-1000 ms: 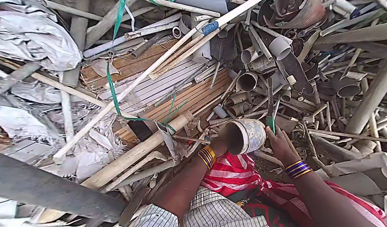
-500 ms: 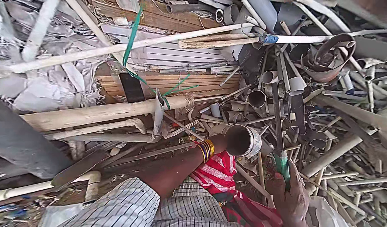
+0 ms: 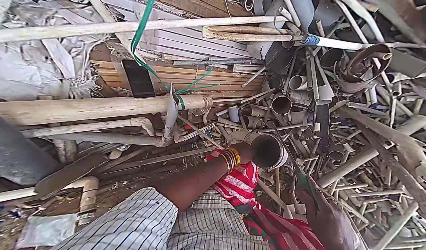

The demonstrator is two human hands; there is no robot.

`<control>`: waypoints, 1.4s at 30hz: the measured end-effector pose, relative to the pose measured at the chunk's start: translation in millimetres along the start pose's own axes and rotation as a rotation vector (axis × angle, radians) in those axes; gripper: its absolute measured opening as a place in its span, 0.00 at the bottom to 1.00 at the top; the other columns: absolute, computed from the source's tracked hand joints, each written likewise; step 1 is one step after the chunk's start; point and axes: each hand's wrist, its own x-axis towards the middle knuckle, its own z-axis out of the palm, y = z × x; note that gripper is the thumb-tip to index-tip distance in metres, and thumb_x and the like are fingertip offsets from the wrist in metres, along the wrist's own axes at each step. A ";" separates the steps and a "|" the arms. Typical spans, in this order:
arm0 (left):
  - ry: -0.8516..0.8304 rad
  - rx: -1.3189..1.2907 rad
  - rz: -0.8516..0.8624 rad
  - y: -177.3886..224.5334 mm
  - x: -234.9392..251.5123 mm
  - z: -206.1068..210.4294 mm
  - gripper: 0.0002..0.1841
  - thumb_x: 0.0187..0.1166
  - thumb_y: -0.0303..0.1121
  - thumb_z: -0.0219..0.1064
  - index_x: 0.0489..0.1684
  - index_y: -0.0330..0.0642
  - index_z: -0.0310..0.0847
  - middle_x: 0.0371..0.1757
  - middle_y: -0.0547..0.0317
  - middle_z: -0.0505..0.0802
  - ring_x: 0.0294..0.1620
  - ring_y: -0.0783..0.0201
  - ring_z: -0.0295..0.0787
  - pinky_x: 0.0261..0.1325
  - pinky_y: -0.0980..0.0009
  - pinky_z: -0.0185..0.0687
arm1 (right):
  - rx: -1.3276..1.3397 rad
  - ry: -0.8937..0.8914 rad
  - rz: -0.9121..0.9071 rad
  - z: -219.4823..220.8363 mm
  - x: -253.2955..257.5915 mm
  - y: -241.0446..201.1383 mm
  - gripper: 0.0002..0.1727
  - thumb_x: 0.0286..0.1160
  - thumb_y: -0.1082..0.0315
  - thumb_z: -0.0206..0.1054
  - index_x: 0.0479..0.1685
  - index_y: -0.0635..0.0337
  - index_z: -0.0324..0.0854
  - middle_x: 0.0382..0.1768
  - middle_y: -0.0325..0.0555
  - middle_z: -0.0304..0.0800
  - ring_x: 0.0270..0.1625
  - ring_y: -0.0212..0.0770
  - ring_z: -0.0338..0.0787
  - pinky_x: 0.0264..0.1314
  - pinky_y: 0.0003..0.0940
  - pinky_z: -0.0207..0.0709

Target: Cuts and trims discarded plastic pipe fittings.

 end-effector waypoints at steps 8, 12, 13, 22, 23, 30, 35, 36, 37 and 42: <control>-0.006 -0.006 0.021 3.3 -5.3 0.3 0.32 0.93 0.51 0.44 0.68 0.28 0.77 0.71 0.29 0.84 0.77 0.35 0.77 0.75 0.33 0.67 | -0.006 -0.013 -0.034 -8.9 -3.8 -3.6 0.28 0.81 0.61 0.56 0.74 0.68 0.81 0.26 0.62 0.92 0.21 0.60 0.90 0.21 0.55 0.81; -0.024 0.000 0.020 4.0 -8.1 -2.4 0.31 0.95 0.49 0.42 0.67 0.25 0.77 0.71 0.28 0.83 0.76 0.34 0.78 0.74 0.33 0.68 | 0.027 0.071 0.017 -23.3 -3.4 -5.4 0.28 0.80 0.62 0.56 0.73 0.72 0.81 0.31 0.65 0.93 0.23 0.60 0.91 0.24 0.56 0.81; -0.027 0.002 0.023 3.2 -6.8 -1.6 0.31 0.95 0.49 0.42 0.66 0.24 0.77 0.70 0.27 0.83 0.76 0.34 0.78 0.73 0.33 0.69 | 0.041 0.184 0.029 -24.8 -5.6 -11.3 0.28 0.81 0.62 0.57 0.71 0.78 0.79 0.36 0.69 0.93 0.27 0.58 0.92 0.29 0.50 0.84; 0.011 -0.120 0.018 -3.2 -0.7 2.0 0.30 0.93 0.50 0.45 0.65 0.29 0.80 0.68 0.31 0.85 0.75 0.37 0.79 0.73 0.34 0.69 | 0.313 -0.138 0.287 52.7 -17.1 -55.2 0.30 0.83 0.68 0.60 0.79 0.81 0.66 0.38 0.68 0.92 0.37 0.64 0.94 0.42 0.61 0.86; 0.014 -0.120 0.019 -4.5 -0.9 1.6 0.30 0.93 0.50 0.44 0.65 0.29 0.79 0.69 0.30 0.85 0.75 0.37 0.79 0.73 0.34 0.69 | 0.298 0.015 0.223 52.7 -18.1 -54.4 0.29 0.80 0.68 0.60 0.74 0.83 0.70 0.37 0.67 0.93 0.33 0.60 0.94 0.37 0.55 0.87; 0.043 -0.132 0.030 -9.2 0.4 5.4 0.30 0.94 0.50 0.44 0.64 0.28 0.80 0.67 0.30 0.85 0.74 0.38 0.79 0.73 0.35 0.69 | 0.339 -0.107 0.343 67.6 -18.5 -64.4 0.29 0.87 0.65 0.59 0.76 0.82 0.66 0.35 0.66 0.91 0.35 0.60 0.94 0.41 0.54 0.86; 0.037 -0.136 0.022 -7.9 -3.1 2.6 0.31 0.94 0.50 0.43 0.62 0.26 0.80 0.65 0.29 0.85 0.72 0.37 0.80 0.71 0.34 0.70 | 0.324 0.328 0.249 69.0 -18.4 -58.2 0.29 0.79 0.67 0.57 0.68 0.90 0.68 0.37 0.71 0.89 0.31 0.54 0.91 0.37 0.45 0.86; 0.035 -0.130 0.026 -7.5 -2.1 2.9 0.31 0.94 0.50 0.43 0.62 0.26 0.80 0.66 0.29 0.85 0.73 0.37 0.80 0.72 0.34 0.69 | 0.328 0.408 0.225 73.3 -17.9 -58.0 0.30 0.80 0.64 0.55 0.66 0.91 0.67 0.34 0.66 0.87 0.27 0.46 0.88 0.34 0.38 0.85; 0.036 -0.130 0.025 -6.8 -0.9 3.9 0.31 0.94 0.50 0.43 0.62 0.27 0.80 0.66 0.30 0.85 0.73 0.37 0.80 0.72 0.34 0.69 | 0.346 0.404 0.220 79.7 -18.5 -58.3 0.31 0.81 0.62 0.54 0.65 0.90 0.66 0.31 0.63 0.86 0.24 0.42 0.87 0.32 0.36 0.85; 0.031 -0.123 -0.005 -0.3 -4.3 3.7 0.30 0.94 0.50 0.43 0.64 0.27 0.79 0.68 0.30 0.84 0.74 0.38 0.80 0.73 0.36 0.69 | 0.429 -0.010 0.392 86.7 -14.7 -61.4 0.25 0.84 0.67 0.60 0.69 0.84 0.70 0.33 0.66 0.89 0.33 0.61 0.92 0.39 0.55 0.84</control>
